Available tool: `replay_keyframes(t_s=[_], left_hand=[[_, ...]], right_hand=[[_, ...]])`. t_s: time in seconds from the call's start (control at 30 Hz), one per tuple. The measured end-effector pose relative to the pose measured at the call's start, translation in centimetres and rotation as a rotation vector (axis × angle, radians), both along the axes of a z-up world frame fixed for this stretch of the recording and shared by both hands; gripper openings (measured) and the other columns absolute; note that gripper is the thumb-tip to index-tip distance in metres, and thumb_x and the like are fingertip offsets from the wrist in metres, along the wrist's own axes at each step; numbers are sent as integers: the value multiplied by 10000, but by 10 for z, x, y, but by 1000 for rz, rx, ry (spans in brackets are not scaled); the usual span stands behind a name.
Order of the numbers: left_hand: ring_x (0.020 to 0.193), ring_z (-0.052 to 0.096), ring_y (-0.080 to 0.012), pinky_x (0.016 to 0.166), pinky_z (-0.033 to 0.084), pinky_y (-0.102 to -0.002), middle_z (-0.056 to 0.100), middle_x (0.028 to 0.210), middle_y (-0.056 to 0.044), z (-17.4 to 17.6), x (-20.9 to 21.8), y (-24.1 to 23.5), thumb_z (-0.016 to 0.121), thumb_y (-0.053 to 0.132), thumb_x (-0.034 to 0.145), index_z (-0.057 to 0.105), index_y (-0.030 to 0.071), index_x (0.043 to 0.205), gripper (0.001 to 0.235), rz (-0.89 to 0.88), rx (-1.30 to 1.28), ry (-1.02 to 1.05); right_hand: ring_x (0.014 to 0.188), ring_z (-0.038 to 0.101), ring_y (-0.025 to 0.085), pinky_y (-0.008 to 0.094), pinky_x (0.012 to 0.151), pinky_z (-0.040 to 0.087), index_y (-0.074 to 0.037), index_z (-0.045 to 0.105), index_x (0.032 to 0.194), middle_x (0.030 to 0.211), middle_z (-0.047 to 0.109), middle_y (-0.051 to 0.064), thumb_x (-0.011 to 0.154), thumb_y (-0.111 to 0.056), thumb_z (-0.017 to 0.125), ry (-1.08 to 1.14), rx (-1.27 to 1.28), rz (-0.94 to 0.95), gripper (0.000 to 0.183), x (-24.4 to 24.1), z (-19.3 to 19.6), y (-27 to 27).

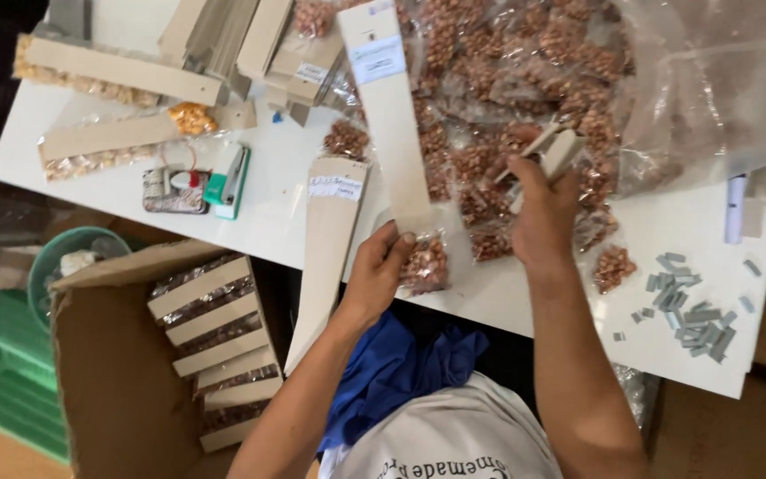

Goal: The person repeatedly picks up small plastic bags of peanuts, places them into cardboard sleeves, seals the sleeves with a handheld sealer, and stacks the finished packages in a cardboard box. The workspace contains many pre-filled bags and packaging materials.

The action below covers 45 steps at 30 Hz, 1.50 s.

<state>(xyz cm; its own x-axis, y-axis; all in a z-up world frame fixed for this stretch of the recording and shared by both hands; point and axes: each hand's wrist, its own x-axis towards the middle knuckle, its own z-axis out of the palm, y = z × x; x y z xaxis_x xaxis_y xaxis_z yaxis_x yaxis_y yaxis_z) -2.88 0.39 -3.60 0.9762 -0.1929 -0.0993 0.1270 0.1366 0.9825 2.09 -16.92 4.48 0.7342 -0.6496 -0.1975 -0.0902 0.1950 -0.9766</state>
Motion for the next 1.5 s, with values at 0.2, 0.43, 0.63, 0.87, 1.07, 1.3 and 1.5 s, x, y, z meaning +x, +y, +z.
replay_keyframes(t_s=[0.2,0.43,0.63,0.87,1.07,1.3,1.5], left_hand=[[817,528,-89,813,502,-305,632,770,18,-22,0,-6,520,135,1082,711,69,1005,217,10,86,-35],[756,592,-83,750,554,-337,739,720,-97,8,-17,-16,613,99,1018,751,43,920,178,-31,239,-106],[870,613,-164,799,543,-390,736,867,-194,2,-3,-19,603,163,1012,669,-53,1160,271,30,222,19],[1384,479,-445,1119,426,-545,474,1492,-323,13,36,-13,525,326,1058,426,-64,1500,597,77,22,362],[1428,391,-502,1158,375,-568,405,1520,-365,-21,40,-4,563,326,1038,400,-111,1493,652,140,23,440],[1437,376,-491,1165,355,-575,397,1524,-365,3,37,-14,568,336,1027,366,-95,1519,685,140,-85,473],[1437,402,-453,1169,345,-563,430,1524,-328,-37,34,-6,597,331,1036,398,-50,1525,651,72,-105,474]], right_hand=[[722,744,193,296,619,592,-96,705,1039,845,711,120,983,-371,573,-82,53,383,310,-10,-18,4],[503,663,190,295,516,546,-76,701,810,618,636,114,1017,-552,494,-236,95,427,558,-5,-51,32],[766,675,289,426,679,534,-103,702,1008,802,697,125,894,-589,747,107,-444,387,501,-16,-64,-30],[1075,699,420,564,838,563,-76,745,1180,1103,715,172,812,-394,776,574,-1252,828,488,13,-93,-106],[962,653,259,402,799,509,-101,682,1103,1034,585,57,764,-178,779,11,-1915,361,361,-33,-88,-68],[1052,635,298,448,839,509,-114,684,1206,1092,595,58,715,-123,888,128,-1642,577,532,-66,-115,-75],[931,625,173,346,880,505,-69,725,1020,885,682,45,856,-173,843,-102,-467,763,227,-48,-74,-70]])
